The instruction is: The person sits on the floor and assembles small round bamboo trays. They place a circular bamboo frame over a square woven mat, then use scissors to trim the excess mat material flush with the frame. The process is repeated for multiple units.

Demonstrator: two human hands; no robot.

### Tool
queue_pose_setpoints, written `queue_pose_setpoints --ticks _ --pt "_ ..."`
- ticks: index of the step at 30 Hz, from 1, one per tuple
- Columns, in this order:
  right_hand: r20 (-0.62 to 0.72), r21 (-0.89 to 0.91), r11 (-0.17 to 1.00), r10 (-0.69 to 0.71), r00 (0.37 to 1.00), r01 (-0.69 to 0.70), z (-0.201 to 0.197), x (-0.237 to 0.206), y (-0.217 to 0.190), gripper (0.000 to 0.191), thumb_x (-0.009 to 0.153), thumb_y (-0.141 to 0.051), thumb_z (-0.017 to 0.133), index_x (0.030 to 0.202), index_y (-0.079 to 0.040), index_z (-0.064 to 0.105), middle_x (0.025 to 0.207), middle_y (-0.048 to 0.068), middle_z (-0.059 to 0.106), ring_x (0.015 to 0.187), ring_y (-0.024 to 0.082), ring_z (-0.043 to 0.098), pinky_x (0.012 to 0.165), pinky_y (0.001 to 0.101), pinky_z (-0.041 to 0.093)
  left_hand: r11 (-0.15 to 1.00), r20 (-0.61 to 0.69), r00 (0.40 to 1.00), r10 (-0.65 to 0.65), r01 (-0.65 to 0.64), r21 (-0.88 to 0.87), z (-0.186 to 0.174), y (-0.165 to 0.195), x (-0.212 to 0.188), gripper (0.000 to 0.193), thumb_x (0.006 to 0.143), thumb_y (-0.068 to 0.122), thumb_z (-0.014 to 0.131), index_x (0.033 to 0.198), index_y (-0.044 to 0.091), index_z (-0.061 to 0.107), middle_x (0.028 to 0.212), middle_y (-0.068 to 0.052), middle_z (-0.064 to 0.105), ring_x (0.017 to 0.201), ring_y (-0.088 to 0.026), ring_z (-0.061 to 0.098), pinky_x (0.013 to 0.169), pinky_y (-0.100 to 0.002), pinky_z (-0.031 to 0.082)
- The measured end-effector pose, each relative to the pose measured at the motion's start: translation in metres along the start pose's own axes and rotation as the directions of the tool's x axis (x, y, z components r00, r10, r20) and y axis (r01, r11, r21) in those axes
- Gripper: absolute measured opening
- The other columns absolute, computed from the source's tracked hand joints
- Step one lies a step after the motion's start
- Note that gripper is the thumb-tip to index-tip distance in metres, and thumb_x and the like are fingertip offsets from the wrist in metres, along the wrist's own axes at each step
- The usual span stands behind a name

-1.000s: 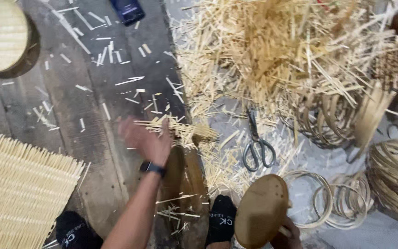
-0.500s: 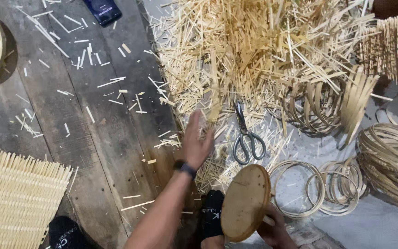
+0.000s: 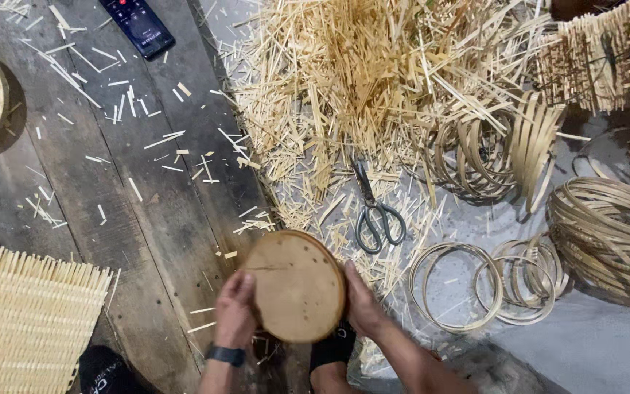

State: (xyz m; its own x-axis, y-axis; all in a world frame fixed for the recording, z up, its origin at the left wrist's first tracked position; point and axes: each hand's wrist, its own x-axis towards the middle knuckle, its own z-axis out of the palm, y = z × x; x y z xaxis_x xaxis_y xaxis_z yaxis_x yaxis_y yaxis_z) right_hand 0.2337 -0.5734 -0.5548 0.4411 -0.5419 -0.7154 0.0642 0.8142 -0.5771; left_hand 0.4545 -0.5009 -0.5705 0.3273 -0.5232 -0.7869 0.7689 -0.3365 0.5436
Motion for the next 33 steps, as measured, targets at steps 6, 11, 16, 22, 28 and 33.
queue_pose_setpoints --ticks 6,11,16,22,28,33 --pt "-0.145 -0.674 0.714 0.124 0.982 -0.19 0.046 0.014 -0.012 0.051 0.101 -0.031 0.054 0.151 -0.021 0.047 0.137 0.011 0.061 0.119 0.021 0.062 0.098 0.0388 0.053 0.973 -0.114 0.966 0.231 -0.227 0.053 -0.025 0.033 -0.015 0.032 0.1 0.017 0.064 0.127 0.0 0.064 0.118 -0.007 0.071 0.104 -0.015 0.066 0.091 -0.03 0.053" --pt "0.162 -0.496 0.837 -0.175 0.971 0.234 0.061 0.023 -0.001 0.048 0.106 -0.03 0.058 0.145 -0.002 0.057 0.119 0.025 0.073 0.097 0.027 0.07 0.078 0.0372 0.059 0.977 -0.088 0.973 0.211 -0.209 0.04 -0.046 0.049 -0.022 0.036 0.1 0.02 0.064 0.129 -0.001 0.063 0.116 -0.007 0.07 0.1 -0.015 0.066 0.087 -0.029 0.054" --pt "-0.066 -0.452 0.892 -0.017 0.998 -0.015 0.053 0.018 0.007 0.048 0.099 -0.028 0.058 0.141 -0.009 0.045 0.115 -0.002 0.063 0.092 0.011 0.072 0.06 0.0328 0.061 0.678 -0.287 0.72 0.632 -0.333 0.656 -0.116 0.091 -0.019 0.05 0.096 0.019 0.079 0.132 -0.007 0.056 0.122 -0.016 0.066 0.107 -0.026 0.065 0.092 -0.04 0.054" --pt "0.029 -0.579 0.793 -0.211 0.977 0.189 0.028 -0.008 0.047 0.028 0.104 -0.024 0.06 0.117 0.001 0.064 0.087 0.006 0.068 0.076 0.011 0.066 0.067 0.0258 0.058 0.533 -0.581 0.251 0.775 0.235 0.813 -0.218 0.151 -0.027 0.055 0.093 0.019 0.086 0.127 -0.014 0.056 0.12 -0.024 0.066 0.107 -0.033 0.066 0.094 -0.045 0.054" --pt "-0.006 -0.605 0.771 -0.251 0.968 0.196 0.02 0.002 0.066 0.017 0.099 -0.014 0.064 0.104 0.002 0.067 0.076 0.005 0.067 0.067 0.011 0.061 0.06 0.0277 0.052 0.621 -0.648 0.33 0.686 0.198 0.758 -0.258 0.159 -0.038 0.049 0.091 0.017 0.085 0.117 -0.017 0.06 0.112 -0.028 0.069 0.1 -0.036 0.068 0.09 -0.046 0.055" --pt "-0.045 -0.626 0.767 -0.214 0.976 0.139 0.024 0.01 0.058 0.017 0.098 -0.014 0.063 0.103 0.001 0.068 0.073 0.004 0.069 0.064 0.01 0.064 0.059 0.0275 0.054 0.649 -0.65 0.311 0.693 0.122 0.751 -0.277 0.157 -0.052 0.046 0.09 0.016 0.085 0.109 -0.02 0.064 0.106 -0.031 0.071 0.095 -0.038 0.07 0.086 -0.047 0.056"
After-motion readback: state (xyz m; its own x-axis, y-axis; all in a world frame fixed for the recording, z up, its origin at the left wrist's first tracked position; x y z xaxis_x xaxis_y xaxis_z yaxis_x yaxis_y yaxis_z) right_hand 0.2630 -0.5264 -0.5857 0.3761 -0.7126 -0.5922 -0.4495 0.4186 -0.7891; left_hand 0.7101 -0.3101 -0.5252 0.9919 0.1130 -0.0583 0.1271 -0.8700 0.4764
